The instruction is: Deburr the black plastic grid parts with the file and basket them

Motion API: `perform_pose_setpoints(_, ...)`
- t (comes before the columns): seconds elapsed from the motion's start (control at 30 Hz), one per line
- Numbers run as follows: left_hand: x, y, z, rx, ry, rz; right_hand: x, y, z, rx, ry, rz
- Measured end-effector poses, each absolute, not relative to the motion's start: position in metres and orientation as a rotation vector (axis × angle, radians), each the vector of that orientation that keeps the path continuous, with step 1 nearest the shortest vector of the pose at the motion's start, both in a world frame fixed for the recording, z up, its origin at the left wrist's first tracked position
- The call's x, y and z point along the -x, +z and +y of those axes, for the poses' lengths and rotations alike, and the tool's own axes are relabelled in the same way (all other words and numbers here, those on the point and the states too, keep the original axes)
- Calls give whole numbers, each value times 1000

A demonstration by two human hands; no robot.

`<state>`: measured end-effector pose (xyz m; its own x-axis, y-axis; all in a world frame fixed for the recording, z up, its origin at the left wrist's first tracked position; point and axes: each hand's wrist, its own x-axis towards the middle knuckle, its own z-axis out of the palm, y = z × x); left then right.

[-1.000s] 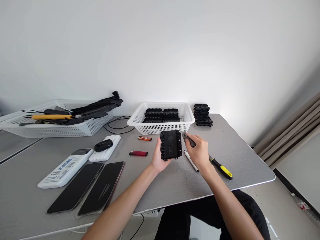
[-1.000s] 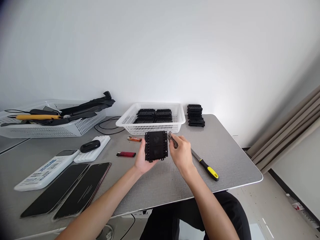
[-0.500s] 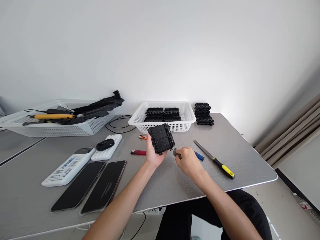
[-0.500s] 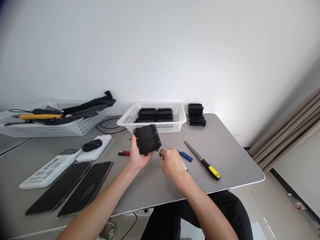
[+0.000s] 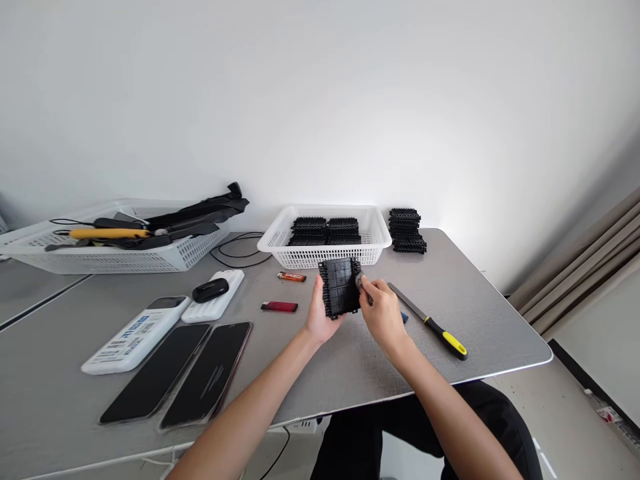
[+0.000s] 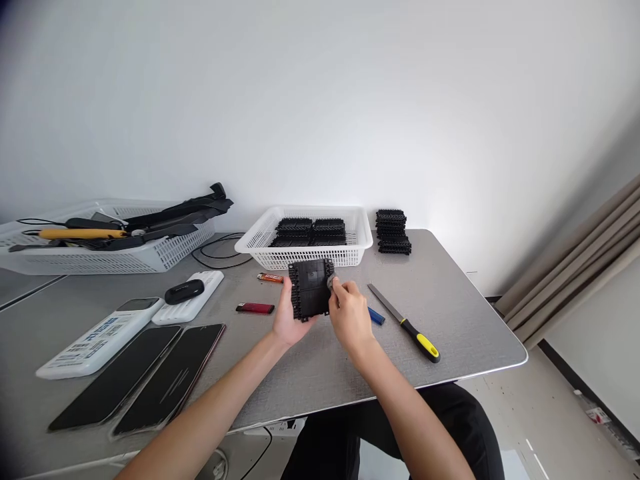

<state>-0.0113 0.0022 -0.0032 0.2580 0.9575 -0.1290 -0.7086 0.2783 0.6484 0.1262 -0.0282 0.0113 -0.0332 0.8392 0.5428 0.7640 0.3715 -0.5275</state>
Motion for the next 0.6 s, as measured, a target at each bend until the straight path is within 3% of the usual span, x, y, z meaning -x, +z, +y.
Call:
perform_pose_setpoints(0.2,21,-3,12,-404,1403,742,-135,18,-28,1471,247,-2061)
perform_pose_setpoints(0.4,7,-6,3,-536,1289,646,-156,44,-28,1349,234,-1645)
perform_pose_setpoints(0.6,-3,-20,-8,-675,1080,576,-144,38,-32,1328,186,-1690)
